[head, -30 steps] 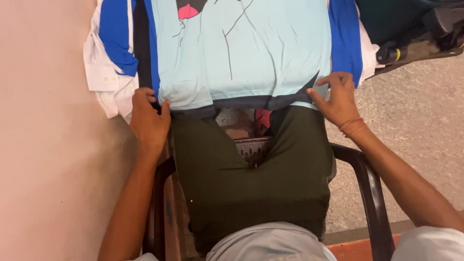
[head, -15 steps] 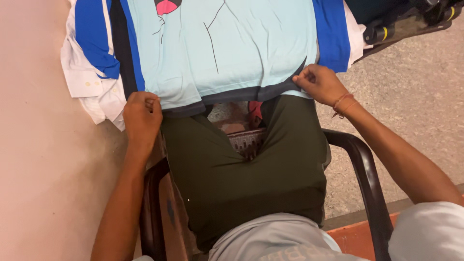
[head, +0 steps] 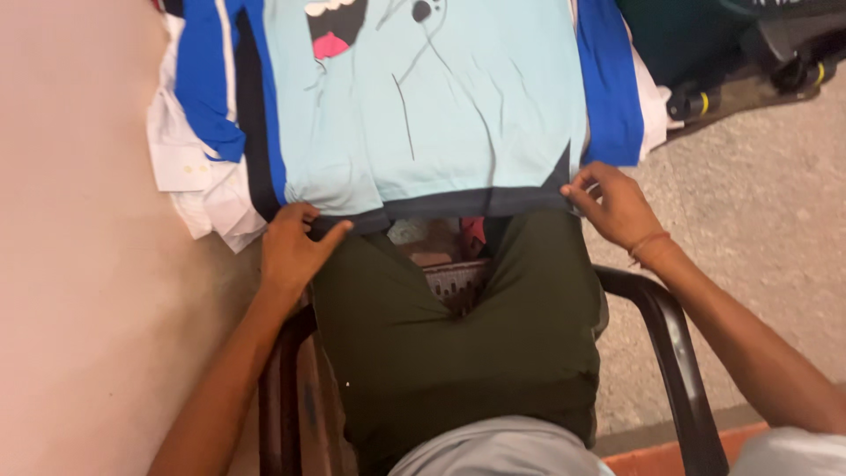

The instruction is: The person folds several items of clothing including a patterned top, a light blue t-shirt with a cartoon graphic, a black polo shirt, and a blue zip-up jacket, placing each folded item into a suitcase.

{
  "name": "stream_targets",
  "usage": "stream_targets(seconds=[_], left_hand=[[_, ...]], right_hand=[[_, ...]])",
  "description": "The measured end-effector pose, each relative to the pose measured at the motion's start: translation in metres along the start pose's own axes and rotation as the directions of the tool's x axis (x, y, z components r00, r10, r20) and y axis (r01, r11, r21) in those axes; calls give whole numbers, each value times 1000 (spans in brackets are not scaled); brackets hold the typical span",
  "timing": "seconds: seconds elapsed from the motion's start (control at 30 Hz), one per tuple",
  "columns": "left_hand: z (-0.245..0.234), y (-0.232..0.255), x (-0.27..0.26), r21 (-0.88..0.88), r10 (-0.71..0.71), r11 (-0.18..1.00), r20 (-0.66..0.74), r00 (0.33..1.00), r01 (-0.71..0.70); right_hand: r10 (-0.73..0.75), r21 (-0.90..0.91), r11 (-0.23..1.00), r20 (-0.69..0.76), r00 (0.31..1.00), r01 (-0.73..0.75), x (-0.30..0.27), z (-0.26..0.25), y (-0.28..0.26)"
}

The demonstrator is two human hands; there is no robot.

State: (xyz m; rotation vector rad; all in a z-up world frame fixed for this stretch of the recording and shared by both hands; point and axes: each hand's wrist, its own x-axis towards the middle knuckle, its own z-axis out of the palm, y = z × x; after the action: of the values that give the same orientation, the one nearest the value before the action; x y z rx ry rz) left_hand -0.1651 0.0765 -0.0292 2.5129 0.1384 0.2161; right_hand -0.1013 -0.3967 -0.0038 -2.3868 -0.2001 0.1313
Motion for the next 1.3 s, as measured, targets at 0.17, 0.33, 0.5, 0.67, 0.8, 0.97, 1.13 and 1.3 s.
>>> stream_targets(seconds=[0.17, 0.33, 0.5, 0.67, 0.8, 0.97, 1.13, 1.3], left_hand=[[-4, 9, -2, 145, 107, 984, 16, 994, -108], [-7, 4, -2, 70, 94, 993, 10, 996, -94], [-31, -7, -20, -268, -169, 948, 29, 985, 170], [-55, 0, -39, -351, -4, 936, -30, 1000, -7], [-63, 13, -40, -28, 172, 985, 0, 985, -172], [-72, 19, -34, -18, 308, 951, 34, 951, -307], [-73, 15, -30, 141, 326, 924, 191, 926, -355], [-53, 9, -26, 30, 265, 963, 109, 958, -269]], right_hand=[[-331, -102, 939, -1, 944, 329, 2, -3, -24], [-237, -193, 943, 185, 954, 271, 10, -9, -43], [-273, -215, 925, 195, 942, 313, 6, -9, -39], [-241, -348, 904, 70, 968, 250, 2, -7, -31], [-364, -243, 904, -2, 931, 352, -8, -18, -40], [-410, -258, 895, -154, 899, 364, -28, -42, -44], [-305, -310, 916, -126, 944, 255, -35, -34, -21], [-208, -194, 961, -30, 978, 198, -30, -17, -12]])
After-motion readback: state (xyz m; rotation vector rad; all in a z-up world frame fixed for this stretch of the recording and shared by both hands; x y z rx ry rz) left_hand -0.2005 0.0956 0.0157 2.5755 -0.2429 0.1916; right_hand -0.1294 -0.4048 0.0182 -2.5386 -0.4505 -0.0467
